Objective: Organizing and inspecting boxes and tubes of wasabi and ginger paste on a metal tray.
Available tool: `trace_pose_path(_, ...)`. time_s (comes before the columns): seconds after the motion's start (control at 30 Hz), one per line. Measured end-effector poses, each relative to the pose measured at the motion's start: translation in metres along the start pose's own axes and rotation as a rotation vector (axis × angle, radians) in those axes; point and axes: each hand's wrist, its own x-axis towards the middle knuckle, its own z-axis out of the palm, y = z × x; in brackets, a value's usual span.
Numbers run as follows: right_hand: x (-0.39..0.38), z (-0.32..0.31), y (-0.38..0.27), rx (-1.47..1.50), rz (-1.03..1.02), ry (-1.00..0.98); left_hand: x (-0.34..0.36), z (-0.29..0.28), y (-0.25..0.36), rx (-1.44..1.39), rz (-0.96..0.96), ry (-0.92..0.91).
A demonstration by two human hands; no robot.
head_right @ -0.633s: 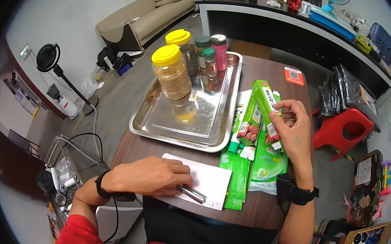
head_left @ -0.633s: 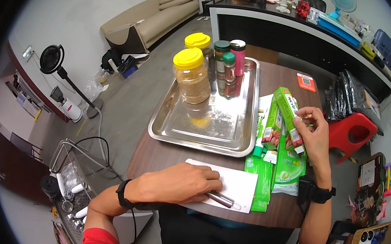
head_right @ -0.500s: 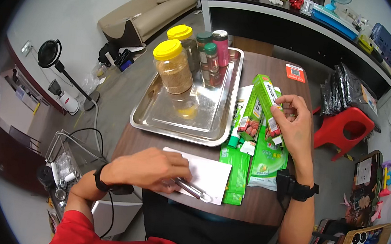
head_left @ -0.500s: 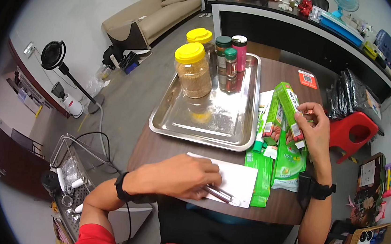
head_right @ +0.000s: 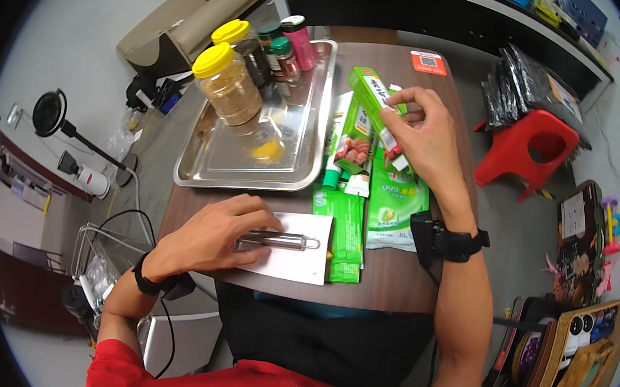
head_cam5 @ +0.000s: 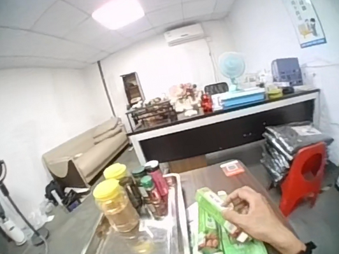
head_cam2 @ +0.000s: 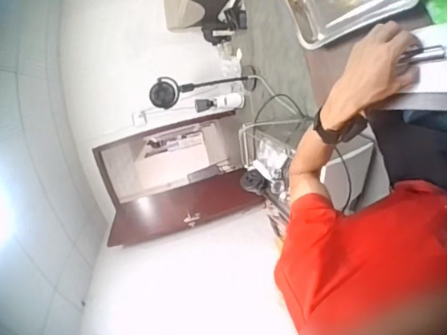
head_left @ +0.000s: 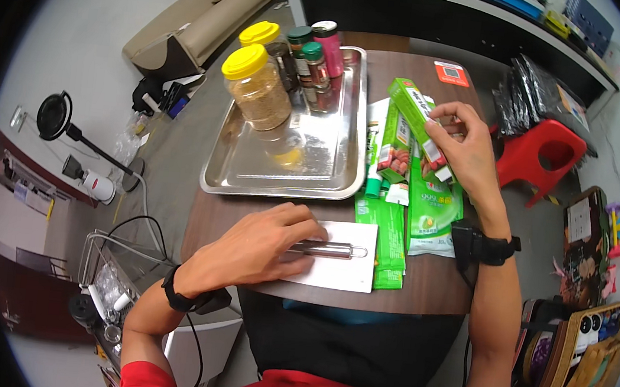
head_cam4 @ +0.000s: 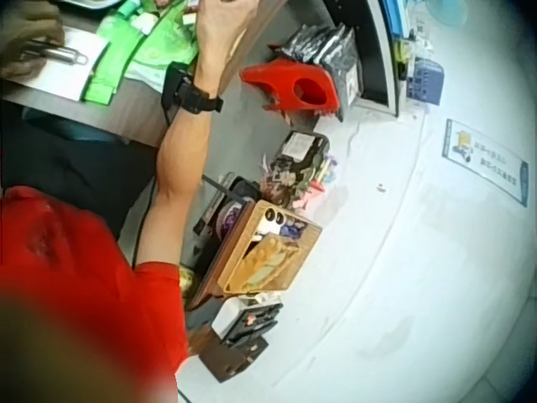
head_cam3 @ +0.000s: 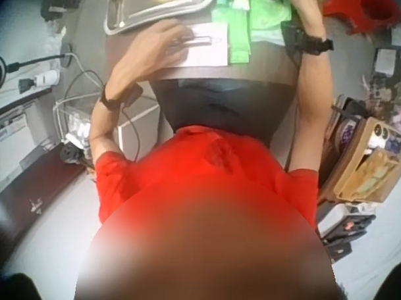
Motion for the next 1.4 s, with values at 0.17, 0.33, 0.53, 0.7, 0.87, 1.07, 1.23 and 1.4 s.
trace_pose_path(0.17, -0.001, -0.002, 0.0, -0.011, 0.037, 0.007, 0.001, 0.003, 0.007, -0.09, 0.141, 0.099)
trace_pose_path(0.33, -0.001, 0.001, 0.0, -0.016, 0.058, -0.014, 0.001, 0.011, -0.001, -0.015, 0.095, -0.027)
trace_pose_path(0.53, 0.001, -0.004, 0.001, -0.026, 0.075, -0.005, 0.005, 0.007, -0.001, -0.007, 0.113, -0.048)
trace_pose_path(0.7, 0.004, -0.001, 0.0, -0.024, 0.077, -0.021, -0.002, 0.009, -0.003, 0.089, 0.14, -0.039)
trace_pose_path(0.87, -0.001, -0.004, -0.001, 0.021, 0.03, -0.064, -0.016, 0.003, -0.005, 0.172, 0.172, 0.006)
trace_pose_path(1.07, -0.004, -0.004, 0.002, 0.012, -0.008, -0.05, -0.028, -0.017, -0.054, 0.14, 0.132, 0.093)
trace_pose_path(1.23, -0.006, -0.005, -0.003, 0.014, 0.012, -0.099, 0.006, -0.062, -0.104, 0.121, 0.136, 0.182)
trace_pose_path(1.4, -0.007, -0.003, 0.001, 0.043, -0.015, -0.039, 0.023, -0.073, -0.122, 0.124, -0.043, 0.023)
